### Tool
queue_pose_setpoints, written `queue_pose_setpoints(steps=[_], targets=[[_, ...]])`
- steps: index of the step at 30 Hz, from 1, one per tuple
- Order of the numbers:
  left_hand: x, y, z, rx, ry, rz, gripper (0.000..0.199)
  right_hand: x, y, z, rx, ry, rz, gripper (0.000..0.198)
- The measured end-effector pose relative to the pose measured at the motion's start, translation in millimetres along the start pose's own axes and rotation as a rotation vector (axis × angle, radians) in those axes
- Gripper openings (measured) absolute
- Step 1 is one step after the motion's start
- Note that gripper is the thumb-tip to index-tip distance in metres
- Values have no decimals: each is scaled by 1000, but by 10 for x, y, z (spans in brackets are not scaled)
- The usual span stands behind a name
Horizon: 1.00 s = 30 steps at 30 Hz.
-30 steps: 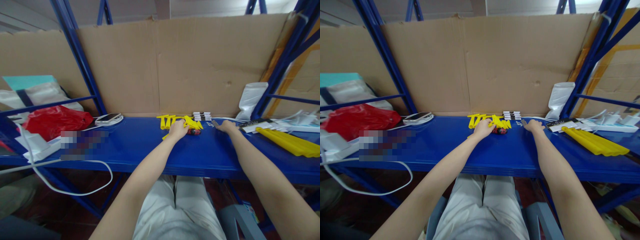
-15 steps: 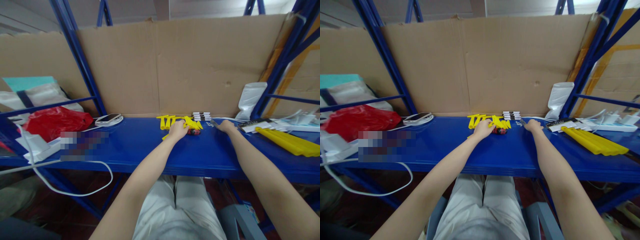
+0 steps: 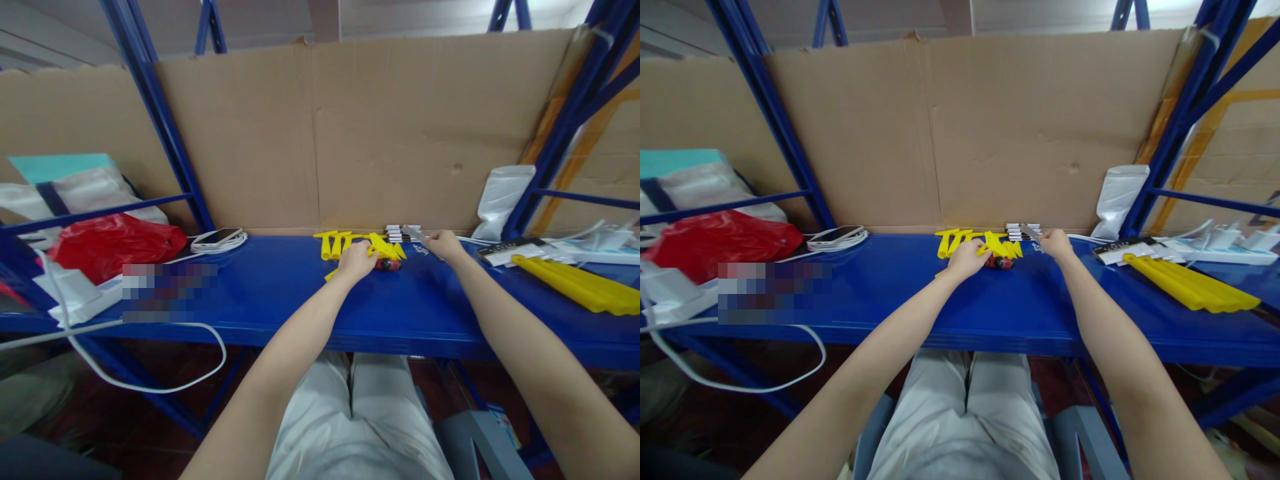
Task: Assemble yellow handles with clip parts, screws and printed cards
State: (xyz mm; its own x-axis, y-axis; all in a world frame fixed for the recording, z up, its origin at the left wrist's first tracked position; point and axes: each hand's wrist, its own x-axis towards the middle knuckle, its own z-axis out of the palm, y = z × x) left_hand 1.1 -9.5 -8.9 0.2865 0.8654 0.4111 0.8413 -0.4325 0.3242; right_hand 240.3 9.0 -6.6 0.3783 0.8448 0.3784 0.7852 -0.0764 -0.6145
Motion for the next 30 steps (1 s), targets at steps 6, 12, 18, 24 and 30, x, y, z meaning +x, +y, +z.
queue_pose_setpoints(steps=[6,12,18,24,30], targets=[[3,1,-5,-6,-5,-3,32,-231,-400,56,219,-84,-85,12],[0,14,-13,-1,-11,-26,33,-285,-478,153,367,-214,-157,13],[0,14,-18,12,-11,-17,31,-325,-505,171,415,-316,-148,14],[-1,11,-24,1,-2,-21,32,-360,-555,125,424,-323,-108,10],[-8,3,-30,-29,11,-33,33,-387,-590,116,416,-330,-117,13]])
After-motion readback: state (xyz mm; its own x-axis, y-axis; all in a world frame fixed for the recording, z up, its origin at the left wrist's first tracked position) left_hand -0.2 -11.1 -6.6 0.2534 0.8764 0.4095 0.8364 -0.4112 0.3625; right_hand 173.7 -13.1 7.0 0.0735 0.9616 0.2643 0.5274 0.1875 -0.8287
